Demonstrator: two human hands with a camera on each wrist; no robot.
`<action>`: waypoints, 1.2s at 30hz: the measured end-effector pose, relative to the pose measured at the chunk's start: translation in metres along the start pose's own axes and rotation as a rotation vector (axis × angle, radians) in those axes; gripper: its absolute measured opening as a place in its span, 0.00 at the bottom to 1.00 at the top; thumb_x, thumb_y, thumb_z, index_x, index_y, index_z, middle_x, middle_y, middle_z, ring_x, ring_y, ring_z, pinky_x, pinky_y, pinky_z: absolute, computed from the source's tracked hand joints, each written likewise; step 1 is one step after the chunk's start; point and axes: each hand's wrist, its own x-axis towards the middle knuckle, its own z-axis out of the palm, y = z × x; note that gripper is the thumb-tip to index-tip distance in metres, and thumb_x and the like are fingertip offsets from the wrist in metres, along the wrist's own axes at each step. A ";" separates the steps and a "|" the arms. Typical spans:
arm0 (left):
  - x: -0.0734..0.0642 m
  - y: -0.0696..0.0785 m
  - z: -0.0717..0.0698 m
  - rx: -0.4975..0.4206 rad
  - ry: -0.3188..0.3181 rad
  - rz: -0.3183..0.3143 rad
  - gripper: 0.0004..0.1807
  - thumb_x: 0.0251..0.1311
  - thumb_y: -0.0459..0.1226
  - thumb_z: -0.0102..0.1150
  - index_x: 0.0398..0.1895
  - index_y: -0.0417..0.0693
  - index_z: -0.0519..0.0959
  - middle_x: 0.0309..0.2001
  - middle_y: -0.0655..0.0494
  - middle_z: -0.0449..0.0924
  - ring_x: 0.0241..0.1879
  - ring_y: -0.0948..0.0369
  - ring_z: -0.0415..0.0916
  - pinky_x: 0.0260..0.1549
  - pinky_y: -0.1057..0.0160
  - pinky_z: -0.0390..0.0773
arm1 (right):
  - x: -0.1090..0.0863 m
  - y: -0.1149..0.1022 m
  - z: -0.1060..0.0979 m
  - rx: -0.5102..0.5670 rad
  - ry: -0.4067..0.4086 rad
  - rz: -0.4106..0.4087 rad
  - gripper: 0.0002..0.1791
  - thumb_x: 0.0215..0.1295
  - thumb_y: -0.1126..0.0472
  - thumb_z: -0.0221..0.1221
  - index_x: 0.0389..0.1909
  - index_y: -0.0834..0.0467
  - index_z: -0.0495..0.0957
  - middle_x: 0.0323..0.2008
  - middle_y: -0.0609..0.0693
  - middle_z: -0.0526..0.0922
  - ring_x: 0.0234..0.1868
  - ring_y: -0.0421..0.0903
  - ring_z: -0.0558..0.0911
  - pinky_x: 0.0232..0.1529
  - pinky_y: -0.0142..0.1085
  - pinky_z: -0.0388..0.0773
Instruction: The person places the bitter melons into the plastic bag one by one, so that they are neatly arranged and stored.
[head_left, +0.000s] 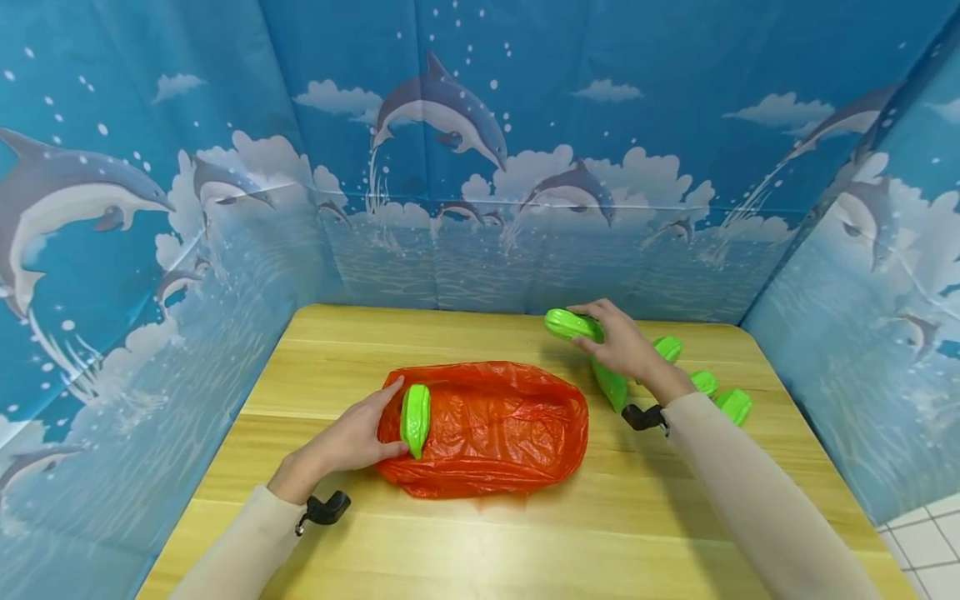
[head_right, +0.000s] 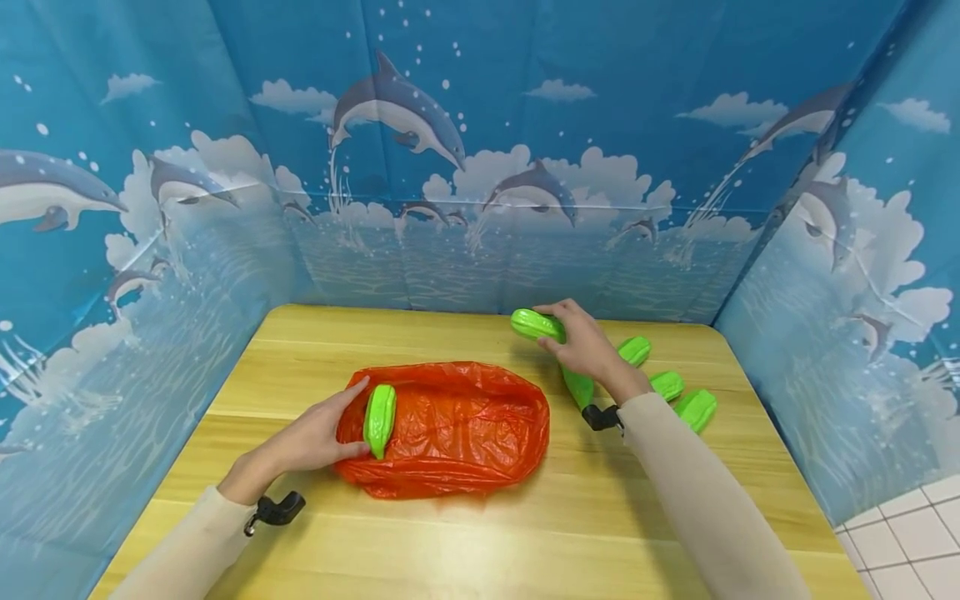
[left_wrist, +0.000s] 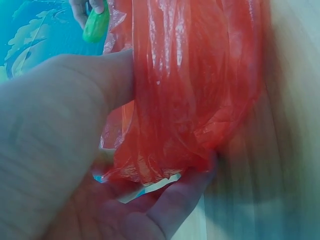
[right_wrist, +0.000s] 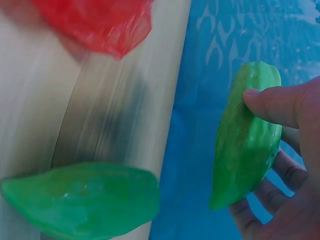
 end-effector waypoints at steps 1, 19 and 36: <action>0.000 0.001 0.000 -0.001 -0.001 0.005 0.61 0.71 0.45 0.82 0.97 0.38 0.53 0.91 0.31 0.62 0.89 0.31 0.64 0.88 0.30 0.66 | -0.001 -0.003 0.000 0.000 0.000 -0.005 0.35 0.87 0.58 0.68 0.88 0.59 0.72 0.78 0.69 0.74 0.78 0.72 0.77 0.79 0.75 0.75; -0.001 0.026 0.017 -0.018 -0.009 0.017 0.66 0.71 0.43 0.83 0.98 0.37 0.45 0.93 0.32 0.57 0.91 0.33 0.62 0.88 0.34 0.68 | -0.018 -0.063 -0.002 -0.006 -0.043 -0.076 0.33 0.84 0.55 0.72 0.82 0.59 0.75 0.72 0.62 0.83 0.68 0.63 0.86 0.68 0.64 0.88; 0.002 0.026 0.022 -0.015 0.016 -0.016 0.66 0.70 0.45 0.84 0.97 0.36 0.47 0.92 0.28 0.59 0.89 0.33 0.66 0.87 0.34 0.71 | -0.027 -0.104 0.019 0.025 -0.089 -0.128 0.45 0.83 0.52 0.73 0.93 0.54 0.63 0.68 0.61 0.87 0.65 0.59 0.90 0.58 0.55 0.95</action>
